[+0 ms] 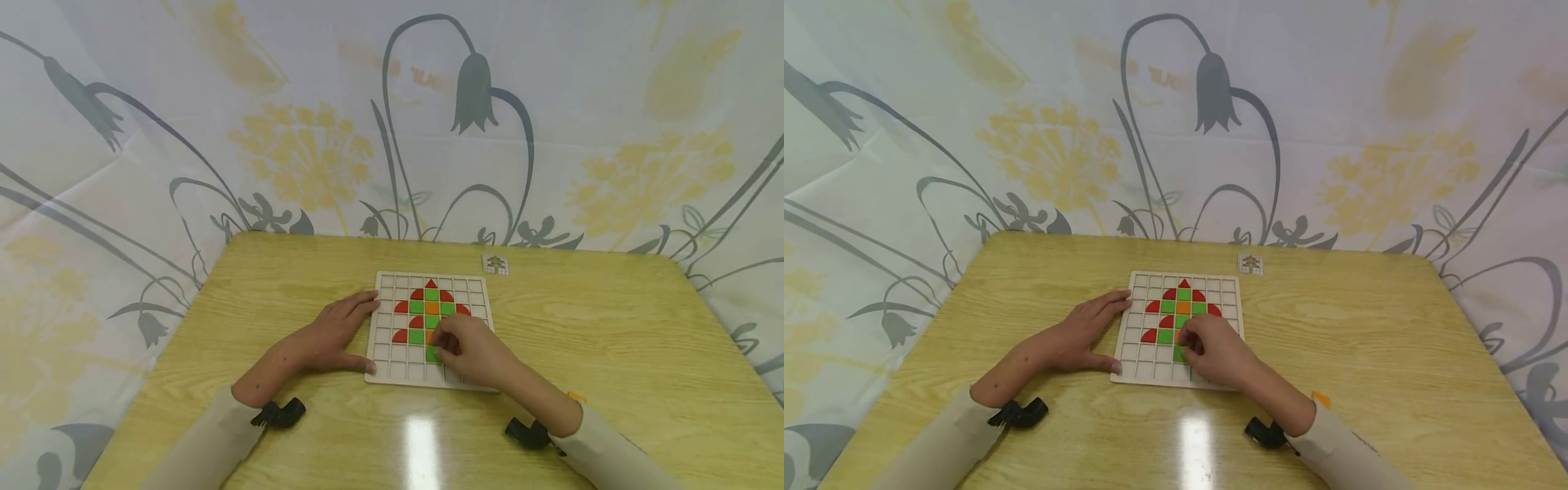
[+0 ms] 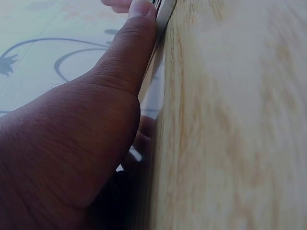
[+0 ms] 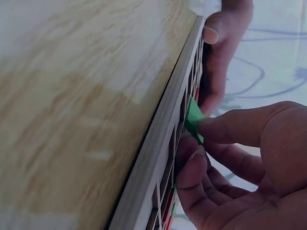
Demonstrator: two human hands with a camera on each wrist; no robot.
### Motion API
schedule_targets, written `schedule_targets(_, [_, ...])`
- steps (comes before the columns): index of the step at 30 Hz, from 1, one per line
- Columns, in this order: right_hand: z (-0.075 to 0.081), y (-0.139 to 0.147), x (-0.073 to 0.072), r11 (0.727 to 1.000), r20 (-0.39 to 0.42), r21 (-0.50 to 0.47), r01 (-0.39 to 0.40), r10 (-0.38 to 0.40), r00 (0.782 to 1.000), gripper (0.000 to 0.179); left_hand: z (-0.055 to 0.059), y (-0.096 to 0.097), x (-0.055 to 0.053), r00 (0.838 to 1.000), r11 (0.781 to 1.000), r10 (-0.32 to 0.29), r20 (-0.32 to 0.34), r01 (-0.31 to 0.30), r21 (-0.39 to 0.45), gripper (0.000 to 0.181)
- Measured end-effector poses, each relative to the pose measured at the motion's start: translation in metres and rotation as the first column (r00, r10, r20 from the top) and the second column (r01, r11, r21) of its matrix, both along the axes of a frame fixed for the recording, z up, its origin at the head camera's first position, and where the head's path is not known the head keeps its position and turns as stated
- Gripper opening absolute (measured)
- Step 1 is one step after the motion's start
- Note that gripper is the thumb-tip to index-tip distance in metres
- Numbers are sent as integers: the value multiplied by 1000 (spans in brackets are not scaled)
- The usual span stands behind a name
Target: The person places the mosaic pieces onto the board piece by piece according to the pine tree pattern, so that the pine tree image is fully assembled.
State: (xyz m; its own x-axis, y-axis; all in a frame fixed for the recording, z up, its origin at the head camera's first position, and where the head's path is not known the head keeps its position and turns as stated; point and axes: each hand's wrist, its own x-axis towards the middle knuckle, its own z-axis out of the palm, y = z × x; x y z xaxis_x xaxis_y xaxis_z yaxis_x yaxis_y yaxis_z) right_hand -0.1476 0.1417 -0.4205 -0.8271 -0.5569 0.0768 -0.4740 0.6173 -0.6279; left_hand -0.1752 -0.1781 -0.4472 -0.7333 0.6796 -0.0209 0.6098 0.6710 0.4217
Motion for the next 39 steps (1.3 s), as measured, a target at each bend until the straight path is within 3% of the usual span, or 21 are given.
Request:
schedule_targets(17, [1, 17, 1, 1000, -57, -6, 11, -12, 998, 14, 1, 0, -2, 1000, 1000, 3, -6, -3, -5, 116])
schedule_targets(31, [12, 41, 14, 999, -45, -1, 46, -46, 998, 12, 0, 0, 1, 1000, 1000, 18, 7, -18, -15, 117])
schedule_targets(39, [17, 61, 20, 994, -24, 27, 106, -105, 994, 11, 1, 1, 1, 1000, 1000, 17, 10, -17, -14, 116])
